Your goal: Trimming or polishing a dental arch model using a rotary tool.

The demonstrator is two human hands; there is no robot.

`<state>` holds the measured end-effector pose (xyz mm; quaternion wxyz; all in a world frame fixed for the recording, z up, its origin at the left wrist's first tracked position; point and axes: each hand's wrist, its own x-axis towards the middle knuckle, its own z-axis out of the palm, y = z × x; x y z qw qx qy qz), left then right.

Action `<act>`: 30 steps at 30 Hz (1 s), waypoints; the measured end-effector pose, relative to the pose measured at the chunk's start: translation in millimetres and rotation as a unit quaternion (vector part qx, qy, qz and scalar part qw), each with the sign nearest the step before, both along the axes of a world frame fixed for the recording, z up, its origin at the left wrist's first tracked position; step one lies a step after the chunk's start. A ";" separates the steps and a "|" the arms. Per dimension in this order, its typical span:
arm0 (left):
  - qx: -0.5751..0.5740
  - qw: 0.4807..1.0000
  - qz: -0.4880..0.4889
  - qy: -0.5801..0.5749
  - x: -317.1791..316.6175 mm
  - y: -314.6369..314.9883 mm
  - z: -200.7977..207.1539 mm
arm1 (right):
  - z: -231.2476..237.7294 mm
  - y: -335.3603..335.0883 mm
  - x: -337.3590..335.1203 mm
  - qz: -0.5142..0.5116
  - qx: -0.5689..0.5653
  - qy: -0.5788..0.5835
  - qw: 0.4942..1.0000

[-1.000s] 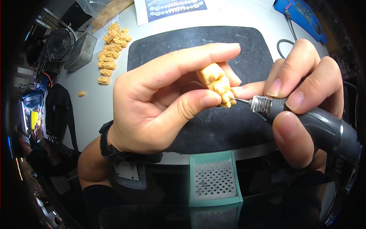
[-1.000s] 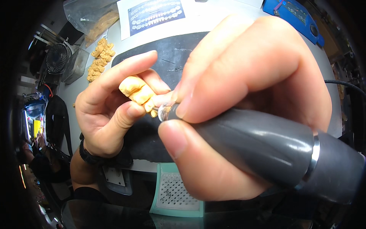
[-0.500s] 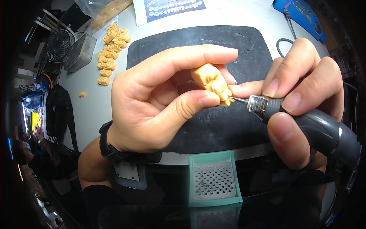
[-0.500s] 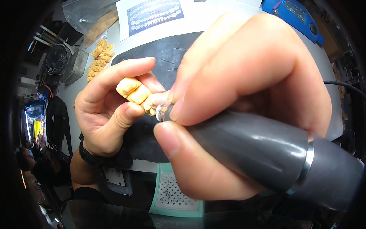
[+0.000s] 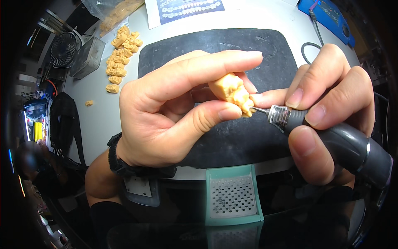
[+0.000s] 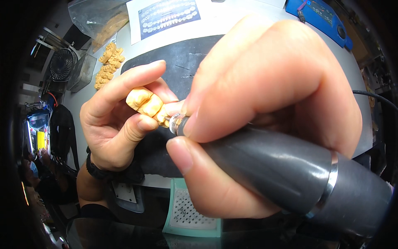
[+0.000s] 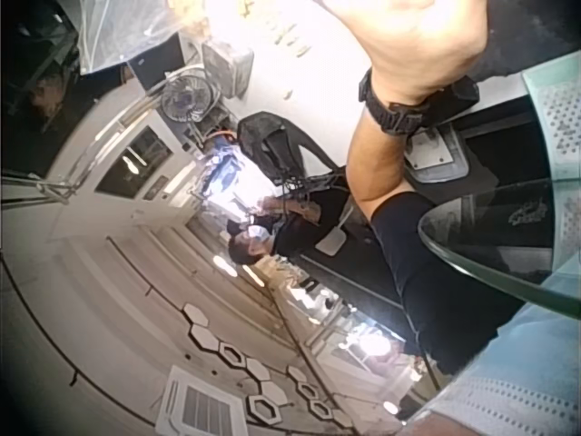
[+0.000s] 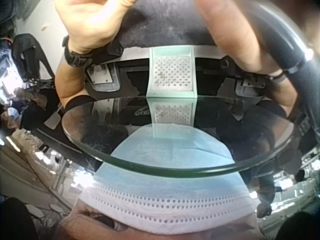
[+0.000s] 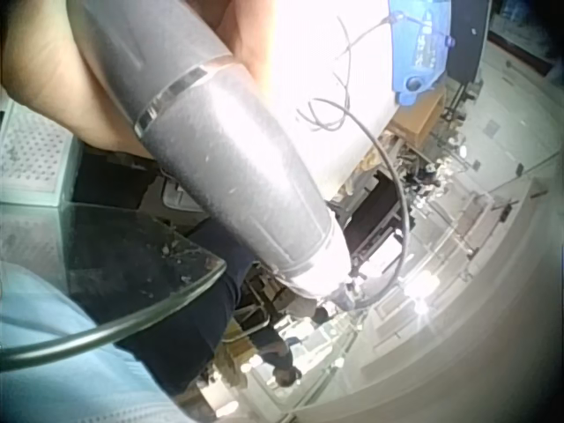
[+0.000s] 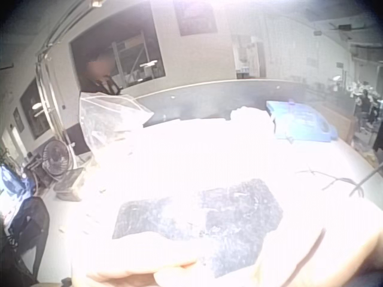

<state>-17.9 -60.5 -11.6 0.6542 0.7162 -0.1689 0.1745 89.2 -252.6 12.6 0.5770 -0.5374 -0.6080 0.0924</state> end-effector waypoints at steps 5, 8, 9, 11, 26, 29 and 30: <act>0.004 1.000 -0.004 -0.001 0.0 2.0 -1.3 | 0.5 -1.2 2.1 0.006 -0.017 -0.014 1.000; 0.005 1.000 -0.006 -0.002 0.7 2.2 -1.8 | 0.3 -1.1 3.1 0.008 -0.014 -0.016 1.000; 0.004 1.000 -0.007 -0.003 0.9 2.0 -1.7 | 0.9 -1.6 3.6 0.007 -0.014 -0.016 1.000; 0.002 1.000 -0.007 -0.004 0.7 1.9 -1.6 | 1.8 -1.4 5.2 0.018 -0.019 -0.028 0.999; 0.028 0.999 -0.010 -0.015 1.4 5.0 -2.1 | 1.0 -1.7 4.1 0.004 -0.019 -0.037 0.999; 0.028 0.999 -0.008 -0.016 1.5 5.0 -1.9 | 0.3 -0.8 3.4 0.000 -0.014 -0.031 0.999; 0.030 0.999 -0.010 -0.017 1.4 5.2 -1.9 | 0.7 -1.1 3.4 0.000 -0.014 -0.031 0.999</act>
